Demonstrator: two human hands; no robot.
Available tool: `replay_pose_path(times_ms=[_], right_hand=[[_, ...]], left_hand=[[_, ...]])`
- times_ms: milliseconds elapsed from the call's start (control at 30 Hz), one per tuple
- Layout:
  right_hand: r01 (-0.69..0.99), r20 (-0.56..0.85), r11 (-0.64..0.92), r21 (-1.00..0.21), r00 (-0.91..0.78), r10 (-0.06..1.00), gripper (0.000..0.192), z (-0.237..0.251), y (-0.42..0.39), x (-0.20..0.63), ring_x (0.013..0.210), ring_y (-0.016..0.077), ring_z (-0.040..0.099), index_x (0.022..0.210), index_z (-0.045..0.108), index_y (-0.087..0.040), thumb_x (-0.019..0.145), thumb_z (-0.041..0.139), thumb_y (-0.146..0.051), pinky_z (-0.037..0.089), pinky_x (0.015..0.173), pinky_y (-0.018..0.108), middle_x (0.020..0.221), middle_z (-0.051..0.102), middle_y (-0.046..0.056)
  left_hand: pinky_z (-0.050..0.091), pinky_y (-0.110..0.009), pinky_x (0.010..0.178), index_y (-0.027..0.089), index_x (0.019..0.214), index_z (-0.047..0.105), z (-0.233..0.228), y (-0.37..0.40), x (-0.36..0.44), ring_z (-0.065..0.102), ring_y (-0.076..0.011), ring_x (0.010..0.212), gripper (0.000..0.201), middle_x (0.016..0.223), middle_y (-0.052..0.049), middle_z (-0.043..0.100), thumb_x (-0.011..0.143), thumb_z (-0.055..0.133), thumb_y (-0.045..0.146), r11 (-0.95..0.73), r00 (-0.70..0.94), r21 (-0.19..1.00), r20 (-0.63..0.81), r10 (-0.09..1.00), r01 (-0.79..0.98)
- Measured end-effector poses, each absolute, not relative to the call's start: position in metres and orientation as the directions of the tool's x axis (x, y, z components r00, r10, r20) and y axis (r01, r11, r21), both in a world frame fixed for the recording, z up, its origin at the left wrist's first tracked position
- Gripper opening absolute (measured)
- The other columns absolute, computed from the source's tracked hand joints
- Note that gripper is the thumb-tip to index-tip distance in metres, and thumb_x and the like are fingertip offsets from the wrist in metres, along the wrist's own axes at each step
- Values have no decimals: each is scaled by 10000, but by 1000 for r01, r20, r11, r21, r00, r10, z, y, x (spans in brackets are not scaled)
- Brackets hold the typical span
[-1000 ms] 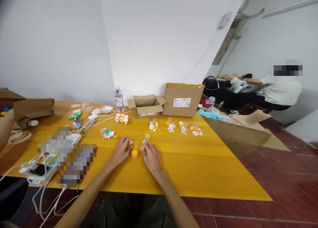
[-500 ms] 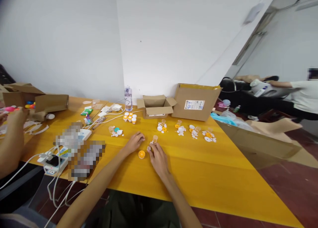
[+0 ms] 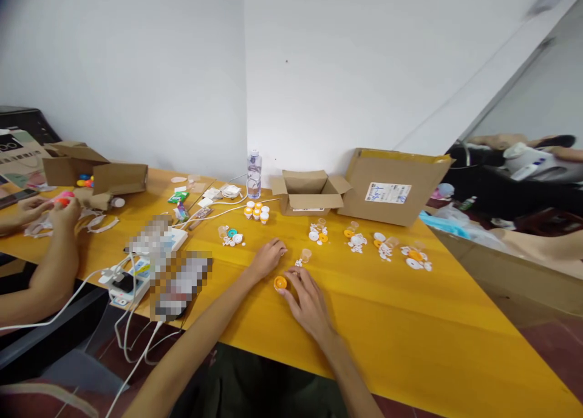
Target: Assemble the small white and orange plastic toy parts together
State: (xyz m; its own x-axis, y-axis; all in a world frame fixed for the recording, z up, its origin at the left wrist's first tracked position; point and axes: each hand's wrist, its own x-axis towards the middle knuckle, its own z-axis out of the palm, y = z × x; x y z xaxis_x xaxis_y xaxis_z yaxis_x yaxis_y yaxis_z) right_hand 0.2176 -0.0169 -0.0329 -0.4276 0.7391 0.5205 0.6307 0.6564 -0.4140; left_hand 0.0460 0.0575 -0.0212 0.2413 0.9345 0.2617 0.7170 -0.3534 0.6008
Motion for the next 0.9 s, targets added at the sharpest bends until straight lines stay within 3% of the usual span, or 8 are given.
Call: replay_pose_path(times_ms=[200, 367, 700, 900], right_hand=[[633, 483, 709, -309, -538, 691, 270, -31, -22, 213, 1021, 260, 630, 1161, 625, -289, 933, 523, -391, 528, 899, 402, 1108, 654, 91], [627, 481, 714, -312, -544, 688, 244, -24, -20, 211, 934, 236, 643, 1109, 636, -288, 978, 444, -365, 534, 840, 367, 1030, 668, 77], [615, 511, 708, -348, -509, 693, 255, -28, -8, 207, 954, 251, 641, 1140, 613, -282, 972, 450, -384, 522, 846, 386, 1040, 677, 76], [657, 516, 660, -364, -448, 730, 291, -34, 0, 203, 1050, 274, 616, 1182, 590, -276, 955, 475, -416, 502, 913, 425, 1116, 660, 97]], left_hand=[[452, -302, 721, 206, 931, 607, -19, 52, 47, 591, -198, 781, 194, 874, -51, 642, 962, 423, 260, -337, 232, 651, 245, 941, 680], [437, -288, 697, 224, 983, 579, -18, 49, 48, 590, -191, 738, 200, 809, -22, 649, 977, 403, 319, -327, 232, 681, 231, 945, 656], [468, -295, 810, 223, 929, 564, -9, 44, 44, 606, -180, 852, 154, 919, -32, 671, 958, 423, 275, -345, 169, 799, 301, 939, 493], [480, -297, 813, 209, 880, 570, -9, 49, 43, 593, -166, 812, 132, 889, -22, 665, 933, 471, 278, -314, 105, 877, 297, 949, 363]])
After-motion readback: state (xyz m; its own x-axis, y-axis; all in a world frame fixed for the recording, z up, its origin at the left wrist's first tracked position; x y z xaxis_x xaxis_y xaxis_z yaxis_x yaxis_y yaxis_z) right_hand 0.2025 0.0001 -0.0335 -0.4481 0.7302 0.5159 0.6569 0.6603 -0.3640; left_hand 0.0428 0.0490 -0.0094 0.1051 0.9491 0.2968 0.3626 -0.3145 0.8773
